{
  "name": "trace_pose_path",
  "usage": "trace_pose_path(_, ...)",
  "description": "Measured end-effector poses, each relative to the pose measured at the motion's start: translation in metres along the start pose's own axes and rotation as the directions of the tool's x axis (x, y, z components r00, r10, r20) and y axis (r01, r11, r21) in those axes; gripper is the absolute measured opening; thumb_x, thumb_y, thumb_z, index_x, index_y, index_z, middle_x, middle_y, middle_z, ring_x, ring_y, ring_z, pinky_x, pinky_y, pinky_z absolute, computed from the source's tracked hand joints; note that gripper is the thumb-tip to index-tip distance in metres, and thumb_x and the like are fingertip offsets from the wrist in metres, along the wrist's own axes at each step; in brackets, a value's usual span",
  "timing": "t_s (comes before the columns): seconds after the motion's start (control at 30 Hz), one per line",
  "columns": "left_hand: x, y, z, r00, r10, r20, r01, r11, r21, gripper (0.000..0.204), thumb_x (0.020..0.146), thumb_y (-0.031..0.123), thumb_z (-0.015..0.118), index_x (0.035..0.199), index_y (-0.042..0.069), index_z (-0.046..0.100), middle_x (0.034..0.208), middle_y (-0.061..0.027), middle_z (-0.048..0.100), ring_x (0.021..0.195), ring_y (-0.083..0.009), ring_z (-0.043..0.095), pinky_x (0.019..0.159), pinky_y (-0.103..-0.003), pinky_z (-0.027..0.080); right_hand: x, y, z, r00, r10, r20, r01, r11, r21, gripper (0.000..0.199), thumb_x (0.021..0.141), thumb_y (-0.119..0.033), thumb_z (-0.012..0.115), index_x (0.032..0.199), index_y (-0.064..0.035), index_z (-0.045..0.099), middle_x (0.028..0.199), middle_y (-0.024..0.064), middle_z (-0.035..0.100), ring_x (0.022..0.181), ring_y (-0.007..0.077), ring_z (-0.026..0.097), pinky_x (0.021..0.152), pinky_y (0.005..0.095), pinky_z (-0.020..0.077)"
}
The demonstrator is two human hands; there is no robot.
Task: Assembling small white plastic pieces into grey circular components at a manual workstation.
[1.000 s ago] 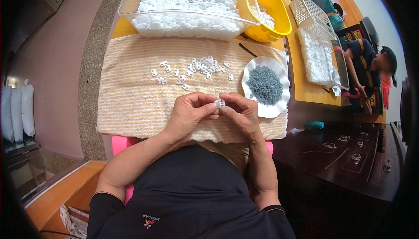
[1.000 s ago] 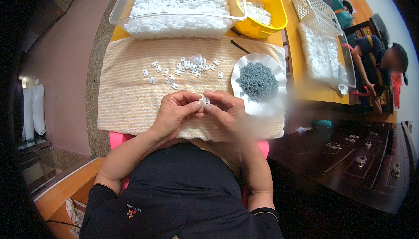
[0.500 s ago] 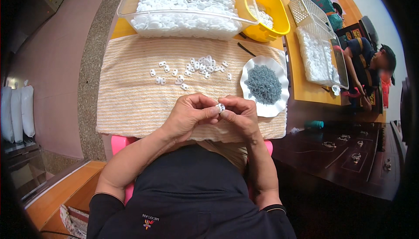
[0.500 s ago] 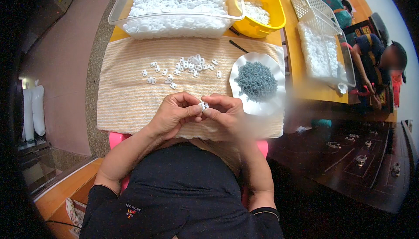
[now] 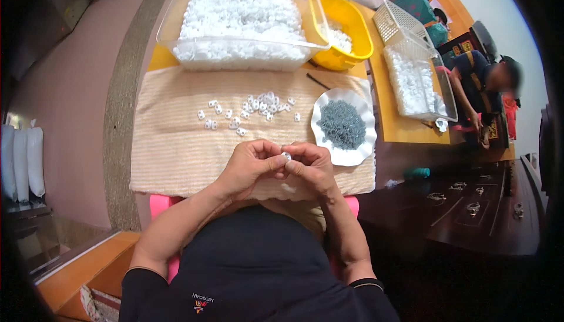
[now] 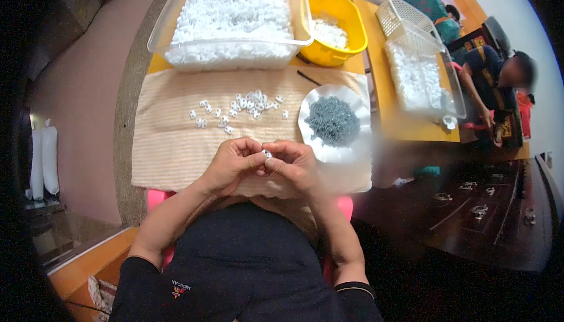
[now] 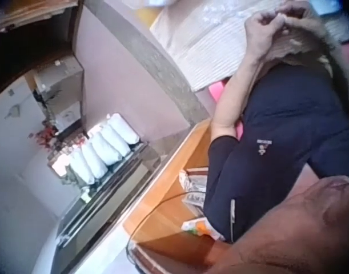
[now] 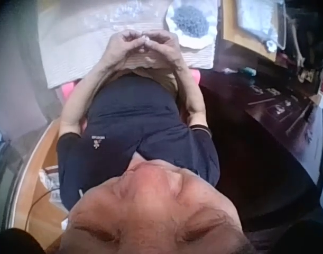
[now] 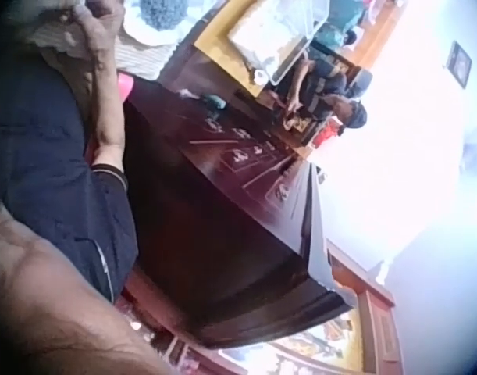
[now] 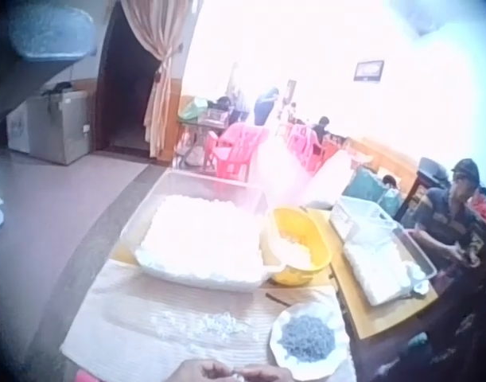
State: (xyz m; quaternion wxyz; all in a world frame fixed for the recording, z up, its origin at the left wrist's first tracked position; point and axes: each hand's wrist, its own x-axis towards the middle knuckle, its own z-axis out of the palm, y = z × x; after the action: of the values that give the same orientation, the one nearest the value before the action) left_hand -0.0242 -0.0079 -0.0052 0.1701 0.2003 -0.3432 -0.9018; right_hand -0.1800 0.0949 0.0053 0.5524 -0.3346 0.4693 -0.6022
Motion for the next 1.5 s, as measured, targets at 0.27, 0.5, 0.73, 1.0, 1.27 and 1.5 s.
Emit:
trace_pose_path(0.27, -0.001, 0.002, 0.004, 0.996, -0.047, -0.076, 0.038, 0.992, -0.118, 0.015, 0.089, 0.010, 0.065, 0.099, 0.000, 0.059, 0.088, -0.0067, 0.064, 0.077, -0.0143, 0.063, 0.072, -0.027, 0.057, 0.014, -0.017, -0.010, 0.970, -0.156, -0.185, 0.093, 0.945, -0.313, 0.026, 0.086, 0.000, 0.065, 0.112, 0.0031, 0.062, 0.088, 0.0063, 0.066, 0.077, 0.0109, 0.063, 0.068, 0.0260, 0.0548)
trace_pose_path(0.5, -0.003, 0.003, 0.004, 0.994, -0.032, -0.108, 0.022, 0.996, -0.090, 0.016, 0.089, 0.011, 0.066, 0.099, 0.001, 0.059, 0.087, -0.0060, 0.063, 0.077, -0.0130, 0.063, 0.071, -0.028, 0.057, 0.054, -0.101, -0.026, 0.779, -0.496, -0.383, 0.240, 0.800, -0.549, 0.026, 0.088, -0.007, 0.066, 0.111, 0.0046, 0.062, 0.080, 0.0034, 0.062, 0.063, 0.0091, 0.058, 0.057, 0.0245, 0.0532)
trace_pose_path(0.73, -0.006, -0.003, 0.003, 0.995, -0.001, -0.100, -0.009, 0.995, -0.099, 0.013, 0.089, 0.009, 0.065, 0.098, 0.001, 0.059, 0.086, -0.0056, 0.063, 0.077, -0.0129, 0.062, 0.070, -0.028, 0.057, 0.117, -0.156, -0.061, 0.661, -0.703, -0.264, 0.146, 0.465, -0.873, 0.029, 0.089, -0.012, 0.064, 0.110, 0.0075, 0.063, 0.081, 0.0079, 0.065, 0.061, 0.0109, 0.061, 0.054, 0.0222, 0.0503)
trace_pose_path(1.0, -0.001, 0.000, 0.004, 0.997, 0.001, -0.077, -0.010, 0.994, -0.113, 0.012, 0.089, 0.008, 0.064, 0.098, 0.001, 0.060, 0.086, -0.0055, 0.063, 0.076, -0.0126, 0.062, 0.070, -0.028, 0.057, 0.100, -0.113, -0.082, 0.798, -0.593, -0.103, 0.165, 0.380, -0.910, 0.014, 0.085, -0.006, 0.066, 0.095, 0.0026, 0.068, 0.075, 0.0040, 0.064, 0.061, 0.0089, 0.058, 0.054, 0.0210, 0.0455)
trace_pose_path(1.27, -0.003, -0.004, 0.003, 0.997, 0.005, -0.078, -0.012, 0.996, -0.089, 0.012, 0.089, 0.008, 0.064, 0.099, 0.001, 0.060, 0.086, -0.0049, 0.063, 0.076, -0.0123, 0.063, 0.071, -0.028, 0.056, 0.055, -0.060, -0.023, 0.885, -0.408, 0.225, 0.227, -0.045, -0.973, 0.016, 0.072, -0.005, 0.071, 0.088, -0.0050, 0.070, 0.090, 0.0074, 0.067, 0.091, 0.0263, 0.060, 0.078, 0.0360, 0.0492)
trace_pose_path(1.5, -0.003, -0.006, 0.003, 0.996, 0.000, -0.089, -0.007, 0.997, -0.082, 0.013, 0.089, 0.008, 0.065, 0.099, 0.001, 0.060, 0.085, -0.0047, 0.063, 0.076, -0.0127, 0.063, 0.072, -0.028, 0.056, 0.059, -0.054, -0.016, 0.939, -0.227, 0.257, 0.190, -0.280, -0.941, 0.017, 0.077, -0.013, 0.067, 0.092, -0.0040, 0.068, 0.093, 0.0083, 0.065, 0.098, 0.0277, 0.056, 0.086, 0.0372, 0.0453)
